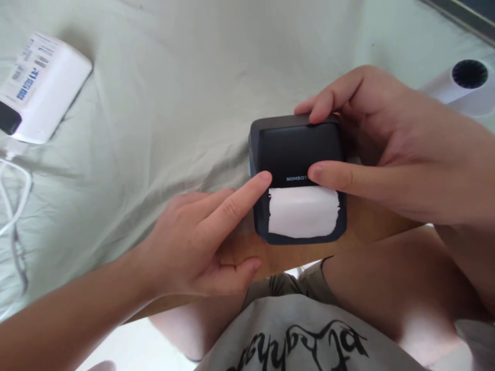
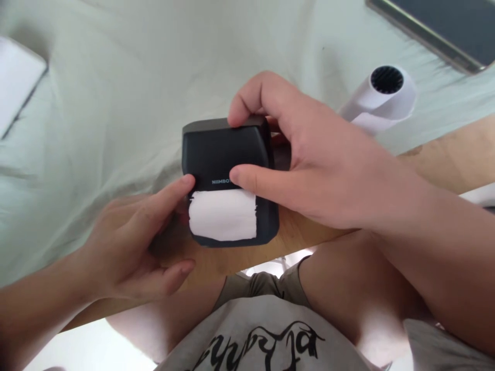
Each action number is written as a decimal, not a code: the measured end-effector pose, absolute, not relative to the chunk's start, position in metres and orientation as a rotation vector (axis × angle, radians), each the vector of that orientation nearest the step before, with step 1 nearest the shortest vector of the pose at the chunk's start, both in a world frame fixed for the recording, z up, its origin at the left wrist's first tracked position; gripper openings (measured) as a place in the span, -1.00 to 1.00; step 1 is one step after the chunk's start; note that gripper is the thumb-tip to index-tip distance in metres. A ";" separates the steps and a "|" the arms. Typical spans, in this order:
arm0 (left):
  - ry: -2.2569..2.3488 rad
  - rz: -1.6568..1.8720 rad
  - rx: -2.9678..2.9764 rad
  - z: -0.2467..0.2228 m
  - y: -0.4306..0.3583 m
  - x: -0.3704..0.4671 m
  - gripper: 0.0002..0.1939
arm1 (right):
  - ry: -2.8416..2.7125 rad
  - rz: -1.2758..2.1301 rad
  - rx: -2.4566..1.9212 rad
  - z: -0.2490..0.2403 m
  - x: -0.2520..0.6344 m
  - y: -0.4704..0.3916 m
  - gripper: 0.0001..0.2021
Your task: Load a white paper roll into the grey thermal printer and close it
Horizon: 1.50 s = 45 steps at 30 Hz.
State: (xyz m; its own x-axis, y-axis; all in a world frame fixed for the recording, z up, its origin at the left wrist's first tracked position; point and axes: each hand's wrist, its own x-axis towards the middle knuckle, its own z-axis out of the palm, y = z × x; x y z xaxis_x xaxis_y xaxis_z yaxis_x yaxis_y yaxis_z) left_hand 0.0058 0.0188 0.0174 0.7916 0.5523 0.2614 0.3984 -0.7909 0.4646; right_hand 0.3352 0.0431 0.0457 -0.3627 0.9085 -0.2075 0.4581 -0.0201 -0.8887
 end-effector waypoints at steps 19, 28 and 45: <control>0.680 0.706 2.633 0.010 0.011 -0.007 0.15 | -2.187 0.712 -1.460 0.022 0.352 0.022 -0.11; 0.730 0.653 2.482 0.015 0.002 -0.004 0.25 | -2.226 0.764 -1.480 0.028 0.358 0.025 -0.06; 0.755 0.792 2.362 0.005 -0.012 0.010 0.20 | -2.371 0.801 -1.282 0.023 0.375 0.028 -0.05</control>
State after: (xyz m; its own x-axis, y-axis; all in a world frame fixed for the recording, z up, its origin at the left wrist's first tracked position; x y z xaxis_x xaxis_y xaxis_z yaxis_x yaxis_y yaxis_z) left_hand 0.0099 -0.0119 0.0054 0.6716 0.6449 0.3647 0.3330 -0.7025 0.6290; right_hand 0.3751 0.0277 0.0228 -0.5415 0.8404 0.0205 0.6558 0.4376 -0.6152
